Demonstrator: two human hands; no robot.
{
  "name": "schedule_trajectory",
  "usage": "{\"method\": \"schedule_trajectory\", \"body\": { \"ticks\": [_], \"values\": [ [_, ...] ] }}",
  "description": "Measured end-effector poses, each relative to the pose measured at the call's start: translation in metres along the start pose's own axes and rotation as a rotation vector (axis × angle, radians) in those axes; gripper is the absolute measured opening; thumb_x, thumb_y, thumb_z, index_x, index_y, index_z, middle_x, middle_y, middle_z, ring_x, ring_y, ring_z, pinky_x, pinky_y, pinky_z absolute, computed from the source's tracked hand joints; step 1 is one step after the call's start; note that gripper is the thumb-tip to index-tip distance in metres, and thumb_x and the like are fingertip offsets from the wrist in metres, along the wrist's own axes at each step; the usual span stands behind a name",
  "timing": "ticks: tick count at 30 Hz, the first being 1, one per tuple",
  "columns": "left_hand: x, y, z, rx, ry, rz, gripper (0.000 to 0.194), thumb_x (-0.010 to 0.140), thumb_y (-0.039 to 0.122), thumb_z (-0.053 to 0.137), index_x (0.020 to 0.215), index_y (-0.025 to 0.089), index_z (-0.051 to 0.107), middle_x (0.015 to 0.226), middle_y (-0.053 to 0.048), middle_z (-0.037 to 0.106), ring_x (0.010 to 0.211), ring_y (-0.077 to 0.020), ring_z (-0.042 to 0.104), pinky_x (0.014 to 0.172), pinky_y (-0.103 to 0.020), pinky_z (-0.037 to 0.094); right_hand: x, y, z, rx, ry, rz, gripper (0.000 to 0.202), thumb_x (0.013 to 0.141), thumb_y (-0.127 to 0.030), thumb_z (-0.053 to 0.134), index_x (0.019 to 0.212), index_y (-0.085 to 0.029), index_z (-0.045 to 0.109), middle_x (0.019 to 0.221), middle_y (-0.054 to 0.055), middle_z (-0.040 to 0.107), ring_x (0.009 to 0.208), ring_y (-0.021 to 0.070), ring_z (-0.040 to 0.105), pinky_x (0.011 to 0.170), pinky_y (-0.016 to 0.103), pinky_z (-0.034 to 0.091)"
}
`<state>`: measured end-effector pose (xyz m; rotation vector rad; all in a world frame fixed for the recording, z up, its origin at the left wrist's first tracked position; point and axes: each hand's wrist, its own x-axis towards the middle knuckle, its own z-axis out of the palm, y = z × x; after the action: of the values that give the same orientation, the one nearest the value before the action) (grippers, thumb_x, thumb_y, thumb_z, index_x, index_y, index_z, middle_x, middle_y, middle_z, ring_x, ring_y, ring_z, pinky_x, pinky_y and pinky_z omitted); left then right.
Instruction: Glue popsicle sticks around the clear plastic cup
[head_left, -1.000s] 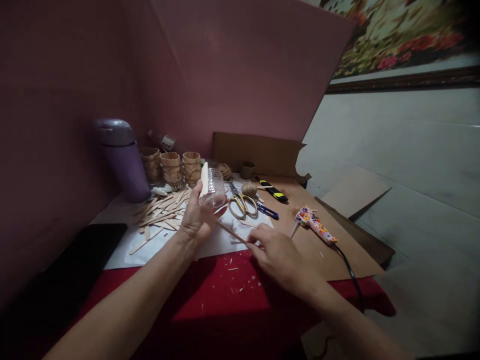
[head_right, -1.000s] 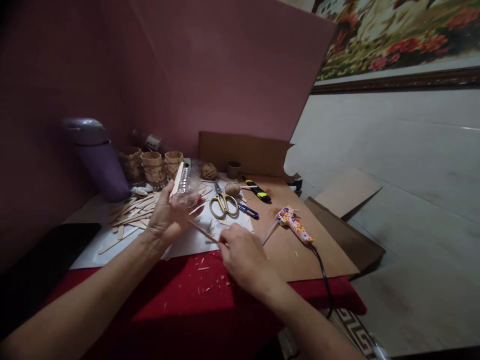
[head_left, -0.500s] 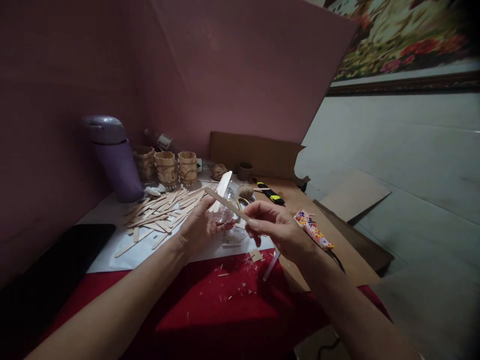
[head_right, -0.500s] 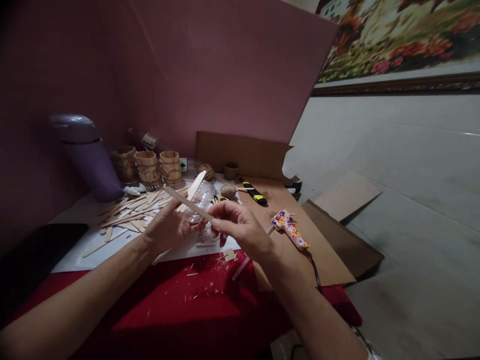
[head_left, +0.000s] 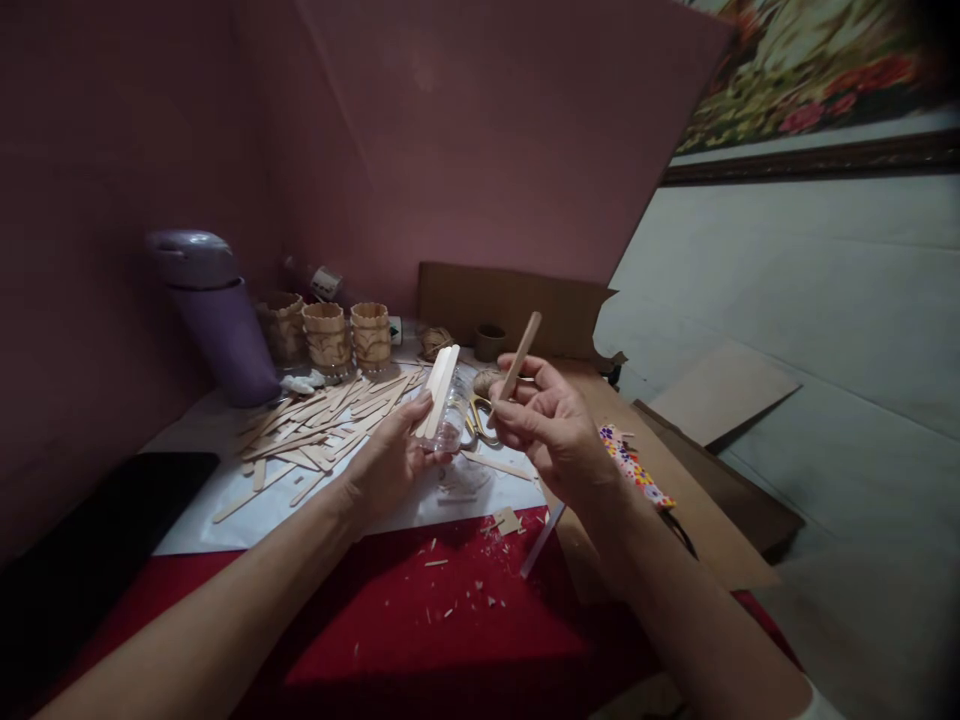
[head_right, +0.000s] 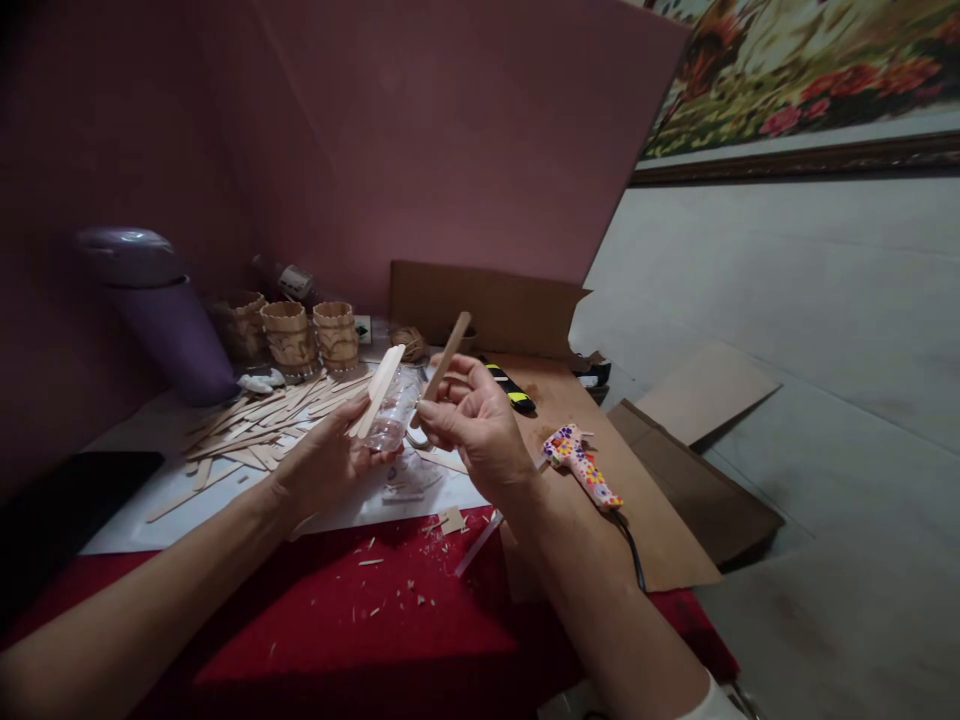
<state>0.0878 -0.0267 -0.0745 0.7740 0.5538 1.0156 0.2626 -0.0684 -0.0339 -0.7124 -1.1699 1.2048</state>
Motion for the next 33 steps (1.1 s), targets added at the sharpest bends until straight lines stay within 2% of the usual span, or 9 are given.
{"method": "schedule_trajectory", "body": {
  "ticks": [2,5,9,11,13,17,23,27,33],
  "values": [
    [0.001,-0.001,-0.002,0.010,-0.011,-0.014,0.039,0.087,0.038,0.075,0.116,0.013,0.070,0.093,-0.009,0.074,0.069,-0.0161,0.067,0.062,-0.027,0.058,0.005,0.000,-0.002,-0.024,-0.010,-0.037,0.070,0.069,-0.023,0.084,0.129,-0.032,0.049,0.075,-0.008,0.063,0.048,0.0076,0.052,0.043,0.022,0.034],
    [0.003,-0.002,-0.006,-0.005,-0.049,-0.042,0.040,0.088,0.039,0.073,0.118,0.012,0.069,0.093,-0.010,0.074,0.069,-0.0169,0.067,0.062,-0.028,0.058,0.014,0.003,-0.006,-0.076,-0.007,-0.047,0.083,0.071,-0.023,0.080,0.142,-0.033,0.038,0.071,-0.009,0.062,0.045,0.0100,0.056,0.038,0.022,0.034],
    [0.005,-0.004,-0.011,-0.024,-0.097,-0.083,0.042,0.089,0.040,0.073,0.119,0.012,0.068,0.097,-0.012,0.074,0.071,-0.0173,0.068,0.062,-0.027,0.056,0.022,0.009,-0.010,-0.102,0.054,-0.064,0.097,0.069,-0.022,0.079,0.151,-0.033,0.028,0.069,-0.011,0.060,0.041,0.0111,0.058,0.035,0.022,0.038],
    [0.006,-0.005,-0.012,-0.015,-0.092,-0.095,0.041,0.089,0.040,0.073,0.119,0.013,0.068,0.095,-0.011,0.074,0.069,-0.0171,0.068,0.061,-0.027,0.055,0.023,0.012,-0.011,-0.104,0.072,-0.067,0.094,0.070,-0.022,0.078,0.151,-0.031,0.030,0.066,-0.012,0.059,0.038,0.0106,0.056,0.033,0.022,0.038],
    [0.006,-0.007,-0.013,-0.001,-0.092,-0.107,0.040,0.089,0.042,0.072,0.116,0.013,0.068,0.091,-0.011,0.073,0.067,-0.0170,0.067,0.059,-0.026,0.054,0.022,0.013,-0.011,-0.099,0.071,-0.068,0.093,0.071,-0.021,0.076,0.151,-0.030,0.031,0.064,-0.012,0.058,0.036,0.0104,0.055,0.033,0.022,0.039],
    [0.005,-0.008,-0.010,0.031,-0.127,-0.104,0.040,0.087,0.045,0.073,0.107,0.011,0.069,0.083,-0.009,0.070,0.064,-0.0156,0.064,0.058,-0.025,0.053,0.019,0.013,-0.014,-0.086,0.030,-0.060,0.102,0.071,-0.019,0.075,0.156,-0.034,0.020,0.061,-0.014,0.058,0.036,0.0110,0.056,0.034,0.021,0.041],
    [0.002,-0.008,-0.008,0.129,-0.125,-0.104,0.044,0.082,0.047,0.075,0.108,0.013,0.068,0.083,-0.007,0.067,0.064,-0.0141,0.060,0.057,-0.024,0.050,0.018,0.019,-0.020,-0.054,0.046,-0.038,0.075,0.069,-0.020,0.077,0.134,-0.028,0.039,0.063,-0.014,0.060,0.037,0.0108,0.059,0.033,0.020,0.042],
    [0.003,-0.009,-0.009,0.165,-0.122,-0.102,0.044,0.084,0.048,0.073,0.108,0.012,0.069,0.088,-0.009,0.067,0.067,-0.0149,0.060,0.059,-0.026,0.050,0.019,0.025,-0.019,-0.031,0.103,-0.071,0.063,0.071,-0.025,0.082,0.120,-0.028,0.043,0.066,-0.013,0.061,0.039,0.0098,0.059,0.034,0.019,0.042],
    [0.003,-0.011,-0.010,0.123,-0.198,-0.116,0.040,0.085,0.041,0.072,0.113,0.013,0.068,0.098,-0.011,0.070,0.077,-0.0201,0.066,0.072,-0.036,0.058,0.019,0.034,-0.016,-0.006,0.120,-0.055,0.052,0.072,-0.031,0.083,0.109,-0.024,0.046,0.062,-0.012,0.062,0.038,0.0079,0.055,0.031,0.017,0.035]
  ]
}}
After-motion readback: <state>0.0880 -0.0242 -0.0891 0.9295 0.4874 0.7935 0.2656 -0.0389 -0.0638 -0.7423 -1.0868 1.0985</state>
